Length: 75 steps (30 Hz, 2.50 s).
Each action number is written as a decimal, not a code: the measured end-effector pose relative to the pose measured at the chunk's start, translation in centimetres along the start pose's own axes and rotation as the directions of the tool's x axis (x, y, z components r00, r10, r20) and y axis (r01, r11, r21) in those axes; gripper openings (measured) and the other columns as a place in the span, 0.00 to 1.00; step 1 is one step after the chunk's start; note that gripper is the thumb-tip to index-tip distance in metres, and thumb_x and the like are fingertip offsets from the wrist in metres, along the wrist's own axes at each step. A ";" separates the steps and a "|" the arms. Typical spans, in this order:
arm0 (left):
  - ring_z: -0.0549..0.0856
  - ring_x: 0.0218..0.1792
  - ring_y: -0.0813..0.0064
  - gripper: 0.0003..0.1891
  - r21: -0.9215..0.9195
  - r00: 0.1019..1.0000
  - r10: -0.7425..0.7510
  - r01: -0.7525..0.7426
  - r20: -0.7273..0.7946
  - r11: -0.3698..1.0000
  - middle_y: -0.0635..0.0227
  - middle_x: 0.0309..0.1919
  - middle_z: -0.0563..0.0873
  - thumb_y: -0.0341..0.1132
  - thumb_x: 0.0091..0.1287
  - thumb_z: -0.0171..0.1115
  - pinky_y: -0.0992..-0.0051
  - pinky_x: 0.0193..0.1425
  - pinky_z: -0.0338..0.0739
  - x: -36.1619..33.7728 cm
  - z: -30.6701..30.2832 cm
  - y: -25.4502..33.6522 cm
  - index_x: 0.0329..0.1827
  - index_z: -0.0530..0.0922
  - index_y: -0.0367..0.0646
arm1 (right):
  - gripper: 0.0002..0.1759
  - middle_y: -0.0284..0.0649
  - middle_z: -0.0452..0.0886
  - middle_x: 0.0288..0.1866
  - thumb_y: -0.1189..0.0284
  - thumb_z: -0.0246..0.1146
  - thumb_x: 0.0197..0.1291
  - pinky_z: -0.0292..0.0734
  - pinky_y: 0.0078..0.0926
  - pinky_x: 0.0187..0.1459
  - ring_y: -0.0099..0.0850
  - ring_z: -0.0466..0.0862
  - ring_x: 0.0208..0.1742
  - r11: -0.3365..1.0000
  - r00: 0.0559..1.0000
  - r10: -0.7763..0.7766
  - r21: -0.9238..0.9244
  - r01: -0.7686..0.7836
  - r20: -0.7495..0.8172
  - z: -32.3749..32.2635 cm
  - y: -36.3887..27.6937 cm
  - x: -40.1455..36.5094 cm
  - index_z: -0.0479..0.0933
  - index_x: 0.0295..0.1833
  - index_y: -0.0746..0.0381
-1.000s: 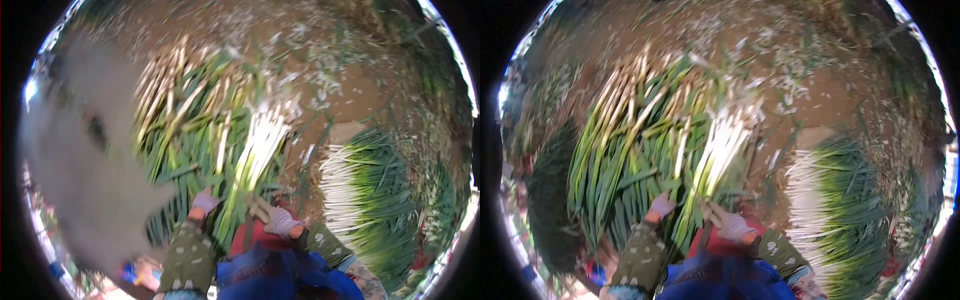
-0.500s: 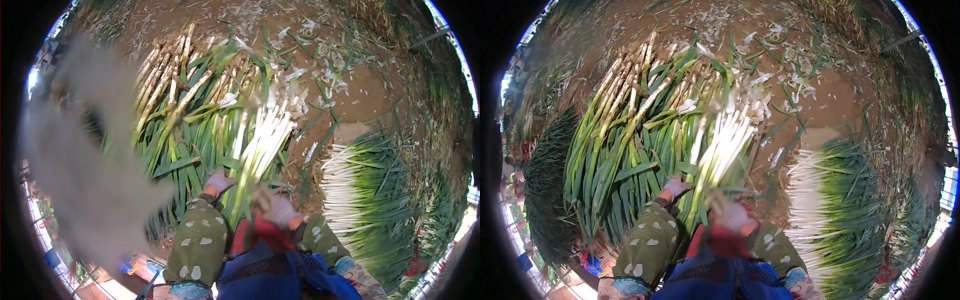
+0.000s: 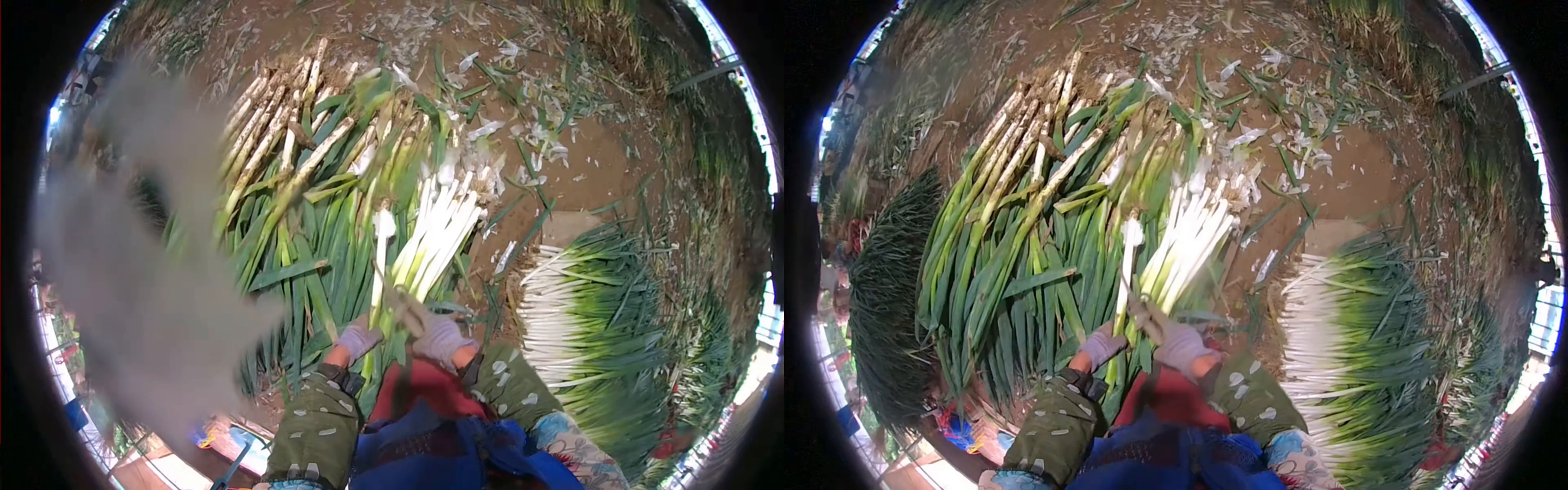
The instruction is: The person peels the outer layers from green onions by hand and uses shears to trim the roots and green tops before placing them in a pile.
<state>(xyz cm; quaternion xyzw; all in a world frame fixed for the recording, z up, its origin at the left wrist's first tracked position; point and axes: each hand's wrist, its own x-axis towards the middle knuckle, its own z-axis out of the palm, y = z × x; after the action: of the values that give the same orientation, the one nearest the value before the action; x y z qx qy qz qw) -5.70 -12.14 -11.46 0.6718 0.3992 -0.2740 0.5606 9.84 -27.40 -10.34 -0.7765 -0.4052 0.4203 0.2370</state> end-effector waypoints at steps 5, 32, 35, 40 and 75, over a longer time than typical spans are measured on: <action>0.80 0.43 0.66 0.32 0.028 0.999 0.031 -0.030 -0.039 0.999 0.54 0.42 0.82 0.35 0.52 0.58 0.72 0.50 0.74 0.6 0.5 -0.2 0.64 0.65 0.37 | 0.51 0.57 0.78 0.44 0.74 0.62 0.41 0.75 0.39 0.43 0.52 0.80 0.43 0.929 0.932 0.347 0.100 -0.358 0.107 -5.3 -2.8 3.9 0.47 0.74 0.49; 0.79 0.53 0.54 0.33 0.269 0.991 0.056 -0.021 -0.121 0.963 0.46 0.49 0.80 0.42 0.48 0.65 0.68 0.57 0.72 7.8 -1.5 2.6 0.57 0.72 0.35 | 0.45 0.45 0.76 0.54 0.77 0.63 0.44 0.75 0.30 0.52 0.34 0.78 0.52 0.979 0.988 -0.148 0.137 0.152 -0.038 -2.9 -1.0 -8.3 0.54 0.71 0.61; 0.79 0.52 0.53 0.32 0.374 0.988 0.108 -0.060 -0.108 0.925 0.45 0.48 0.80 0.43 0.48 0.66 0.67 0.56 0.73 6.7 -1.4 3.2 0.57 0.72 0.35 | 0.42 0.45 0.75 0.55 0.78 0.57 0.48 0.72 0.26 0.54 0.33 0.77 0.54 0.998 1.000 -0.029 0.049 0.030 -0.012 -4.9 -2.3 -7.4 0.52 0.71 0.64; 0.80 0.50 0.51 0.42 0.551 0.995 -0.068 0.098 -0.073 0.829 0.41 0.48 0.79 0.41 0.47 0.66 0.66 0.56 0.73 5.7 -3.6 5.7 0.66 0.60 0.35 | 0.46 0.46 0.76 0.56 0.79 0.58 0.47 0.73 0.24 0.52 0.32 0.78 0.53 0.970 0.985 -0.154 0.200 0.135 0.082 -3.8 -2.5 -7.7 0.47 0.73 0.60; 0.64 0.67 0.66 0.50 -0.145 0.993 0.095 -0.084 0.075 0.986 0.50 0.67 0.63 0.34 0.48 0.68 0.75 0.68 0.58 1.3 -2.5 1.5 0.73 0.46 0.34 | 0.36 0.56 0.79 0.29 0.60 0.55 0.59 0.76 0.42 0.31 0.53 0.80 0.28 0.997 0.979 0.064 -0.028 -0.071 -0.191 -5.8 1.5 9.0 0.51 0.72 0.54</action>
<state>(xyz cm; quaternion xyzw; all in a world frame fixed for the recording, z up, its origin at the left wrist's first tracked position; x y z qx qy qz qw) -3.98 -9.49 -11.16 0.6359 0.3637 -0.2467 0.6344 18.20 -20.93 -12.42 -0.8304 -0.3613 0.3450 0.2468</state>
